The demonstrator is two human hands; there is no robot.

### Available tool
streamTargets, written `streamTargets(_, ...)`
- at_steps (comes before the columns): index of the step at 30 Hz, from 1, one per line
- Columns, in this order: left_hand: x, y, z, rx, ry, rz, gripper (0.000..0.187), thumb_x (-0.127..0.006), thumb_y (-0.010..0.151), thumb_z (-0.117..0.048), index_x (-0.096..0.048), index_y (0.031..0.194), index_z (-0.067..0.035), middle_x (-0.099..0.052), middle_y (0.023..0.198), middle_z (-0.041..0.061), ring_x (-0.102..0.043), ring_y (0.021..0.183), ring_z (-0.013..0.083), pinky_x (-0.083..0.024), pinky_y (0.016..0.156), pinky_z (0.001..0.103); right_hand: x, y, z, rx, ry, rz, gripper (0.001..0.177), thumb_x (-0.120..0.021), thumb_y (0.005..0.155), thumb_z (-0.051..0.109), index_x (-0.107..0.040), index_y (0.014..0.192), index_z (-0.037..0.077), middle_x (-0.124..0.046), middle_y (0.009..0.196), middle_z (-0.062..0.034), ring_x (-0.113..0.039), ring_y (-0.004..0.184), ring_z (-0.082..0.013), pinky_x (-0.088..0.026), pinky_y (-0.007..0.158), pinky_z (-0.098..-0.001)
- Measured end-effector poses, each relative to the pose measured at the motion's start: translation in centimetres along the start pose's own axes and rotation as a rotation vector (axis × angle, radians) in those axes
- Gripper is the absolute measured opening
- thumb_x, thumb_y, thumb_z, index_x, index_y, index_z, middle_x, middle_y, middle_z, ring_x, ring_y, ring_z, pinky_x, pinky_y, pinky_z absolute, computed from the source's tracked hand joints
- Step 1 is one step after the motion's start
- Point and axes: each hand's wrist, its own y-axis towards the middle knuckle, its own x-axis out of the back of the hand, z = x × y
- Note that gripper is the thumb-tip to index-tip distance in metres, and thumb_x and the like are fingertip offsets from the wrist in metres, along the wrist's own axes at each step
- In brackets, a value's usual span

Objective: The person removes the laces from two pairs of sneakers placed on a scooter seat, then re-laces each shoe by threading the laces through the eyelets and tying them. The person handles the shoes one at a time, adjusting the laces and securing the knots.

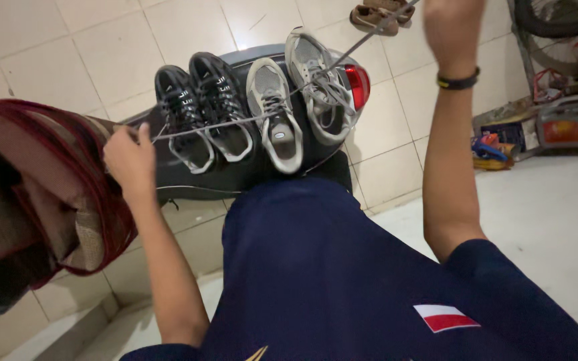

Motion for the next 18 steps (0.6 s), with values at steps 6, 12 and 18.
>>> streamTargets(6, -3.2, -6.8, -12.8, -0.341, -0.378, 0.199, 0.02, -0.071, 0.098, -0.024, -0.069, 0.097, -0.004, -0.063, 0.106, 0.018, -0.056, 0.107, 0.0361, -0.042, 0.098, 0.049, -4.3, 0.4, 7.8, -0.065, 0.408, 0.113, 0.013, -0.064, 0.113, 0.002, -0.065, 0.103, -0.007, -0.067, 0.091, -0.0031, -0.058, 0.08, -0.0112, -0.045, 0.072, -0.0312)
streamTargets(12, -8.2, -8.7, -18.3, -0.584, -0.105, 0.002, 0.028, -0.083, 0.082, -0.016, -0.067, 0.104, -0.009, -0.057, 0.116, 0.01, -0.053, 0.112, 0.0267, -0.041, 0.097, 0.04, -6.9, 0.4, 11.8, -0.147, 0.522, 0.151, 0.015, -0.068, 0.115, 0.009, -0.066, 0.109, -0.004, -0.063, 0.096, -0.0025, -0.053, 0.083, -0.0107, -0.042, 0.077, -0.0279)
streamTargets(18, -8.0, -8.7, -15.6, -0.732, -0.546, -0.009, 0.03, -0.081, 0.074, -0.009, -0.068, 0.1, -0.005, -0.054, 0.097, 0.01, -0.054, 0.095, 0.0297, -0.045, 0.083, 0.042, -5.8, 0.2, 12.0, -0.212, 0.524, 0.163, 0.014, -0.068, 0.116, 0.009, -0.064, 0.109, -0.003, -0.061, 0.095, -0.0021, -0.053, 0.084, -0.0093, -0.044, 0.079, -0.026)
